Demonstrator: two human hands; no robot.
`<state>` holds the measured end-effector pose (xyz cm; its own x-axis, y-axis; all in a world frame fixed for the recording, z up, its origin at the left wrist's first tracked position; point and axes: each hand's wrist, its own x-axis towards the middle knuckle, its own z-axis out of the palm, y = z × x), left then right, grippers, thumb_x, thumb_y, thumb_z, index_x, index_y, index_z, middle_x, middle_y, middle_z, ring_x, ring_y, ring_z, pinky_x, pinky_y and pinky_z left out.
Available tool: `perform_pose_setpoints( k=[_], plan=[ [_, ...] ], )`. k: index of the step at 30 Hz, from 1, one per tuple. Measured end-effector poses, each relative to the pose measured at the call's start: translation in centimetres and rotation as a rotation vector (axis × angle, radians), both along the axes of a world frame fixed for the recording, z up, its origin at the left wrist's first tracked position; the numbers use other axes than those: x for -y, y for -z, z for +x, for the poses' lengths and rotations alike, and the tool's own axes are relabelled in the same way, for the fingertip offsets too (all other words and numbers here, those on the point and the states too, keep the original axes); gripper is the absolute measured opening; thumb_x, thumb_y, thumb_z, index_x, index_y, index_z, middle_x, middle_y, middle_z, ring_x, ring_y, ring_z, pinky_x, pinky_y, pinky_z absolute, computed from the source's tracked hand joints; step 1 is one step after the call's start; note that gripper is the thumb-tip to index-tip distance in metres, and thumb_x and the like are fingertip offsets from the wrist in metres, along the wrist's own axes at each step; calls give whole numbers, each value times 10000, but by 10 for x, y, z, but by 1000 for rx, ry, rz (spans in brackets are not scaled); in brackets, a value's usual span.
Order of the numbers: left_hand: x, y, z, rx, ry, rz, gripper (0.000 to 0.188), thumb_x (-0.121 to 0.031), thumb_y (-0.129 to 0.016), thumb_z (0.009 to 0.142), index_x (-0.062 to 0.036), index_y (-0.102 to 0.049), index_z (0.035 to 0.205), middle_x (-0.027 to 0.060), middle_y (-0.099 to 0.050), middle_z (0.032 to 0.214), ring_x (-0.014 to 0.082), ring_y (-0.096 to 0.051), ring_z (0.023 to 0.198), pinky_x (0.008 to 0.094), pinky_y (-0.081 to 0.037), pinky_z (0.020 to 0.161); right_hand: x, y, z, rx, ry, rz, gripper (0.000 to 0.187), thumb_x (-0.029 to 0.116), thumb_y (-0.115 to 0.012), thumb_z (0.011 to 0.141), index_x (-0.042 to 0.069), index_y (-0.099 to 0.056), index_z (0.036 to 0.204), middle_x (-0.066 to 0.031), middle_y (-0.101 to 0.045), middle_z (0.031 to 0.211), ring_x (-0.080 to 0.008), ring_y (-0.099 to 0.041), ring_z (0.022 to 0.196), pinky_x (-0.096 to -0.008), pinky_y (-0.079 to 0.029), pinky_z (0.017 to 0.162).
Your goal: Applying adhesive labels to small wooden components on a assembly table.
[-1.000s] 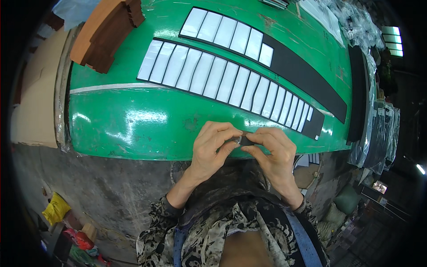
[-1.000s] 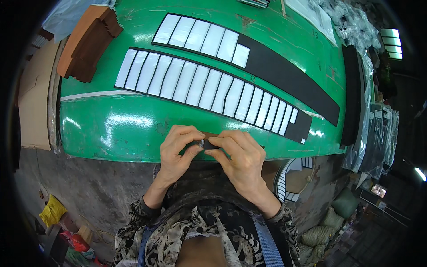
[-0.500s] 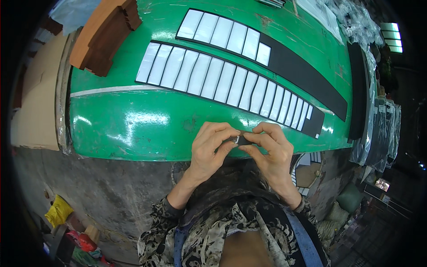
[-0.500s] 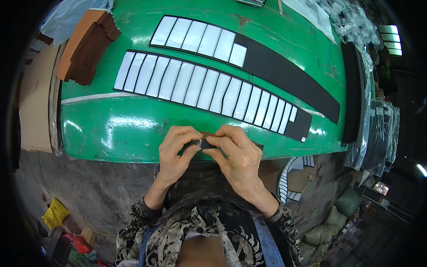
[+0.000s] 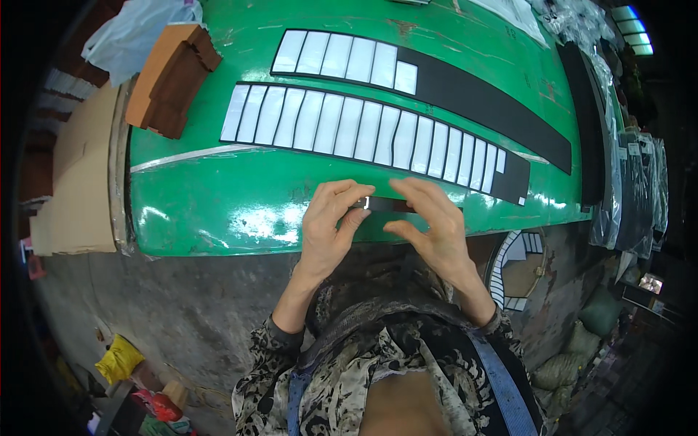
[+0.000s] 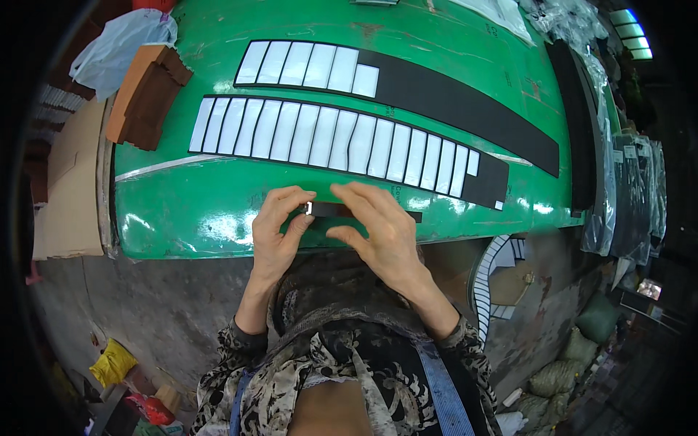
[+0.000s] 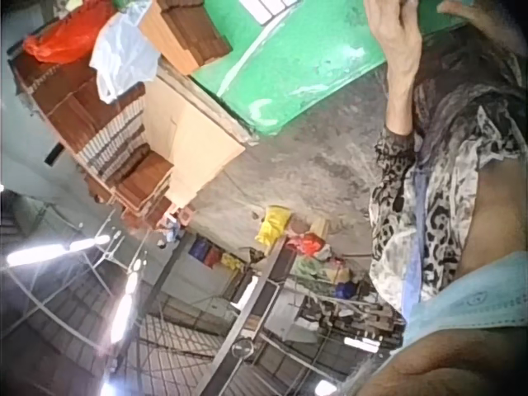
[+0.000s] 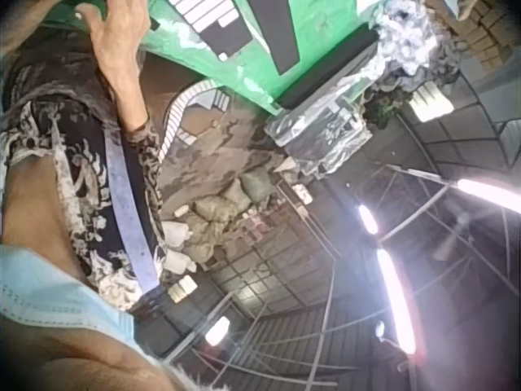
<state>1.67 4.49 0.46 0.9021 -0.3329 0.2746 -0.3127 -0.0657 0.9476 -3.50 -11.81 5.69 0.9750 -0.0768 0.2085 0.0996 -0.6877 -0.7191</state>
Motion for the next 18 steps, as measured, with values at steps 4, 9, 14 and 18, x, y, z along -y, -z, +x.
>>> perform_pose_setpoints(
  k=[4,9,14,18],
  plan=[
    [1,-13,4,8,34,52,274,-6,-671,733,-46,-646,1003,113,-593,955,253,-565,882,335,-456,751,-2,5,4,158,19,-108,295,93,-763,643,53,-671,921,-66,-646,908,-229,-603,788,-321,-496,651],
    [15,-12,-7,-66,-93,77,138,-13,-647,759,-23,-625,896,104,-579,905,243,-546,834,331,-441,734,-3,11,1,156,21,-6,242,84,-741,683,66,-677,915,-72,-653,908,-243,-614,787,-332,-500,663],
    [22,-13,-14,1,-136,86,102,-5,-629,744,-29,-606,840,76,-543,847,220,-504,767,318,-427,668,-1,5,2,-27,80,210,133,108,-700,742,71,-678,867,-46,-661,845,-225,-611,737,-316,-489,629],
    [24,-7,-17,29,-161,79,94,-25,-629,743,-31,-605,833,76,-538,851,223,-491,767,322,-423,663,-7,6,4,-11,106,178,68,100,-688,751,74,-654,804,-13,-647,805,-191,-578,666,-312,-475,588]
  ],
)
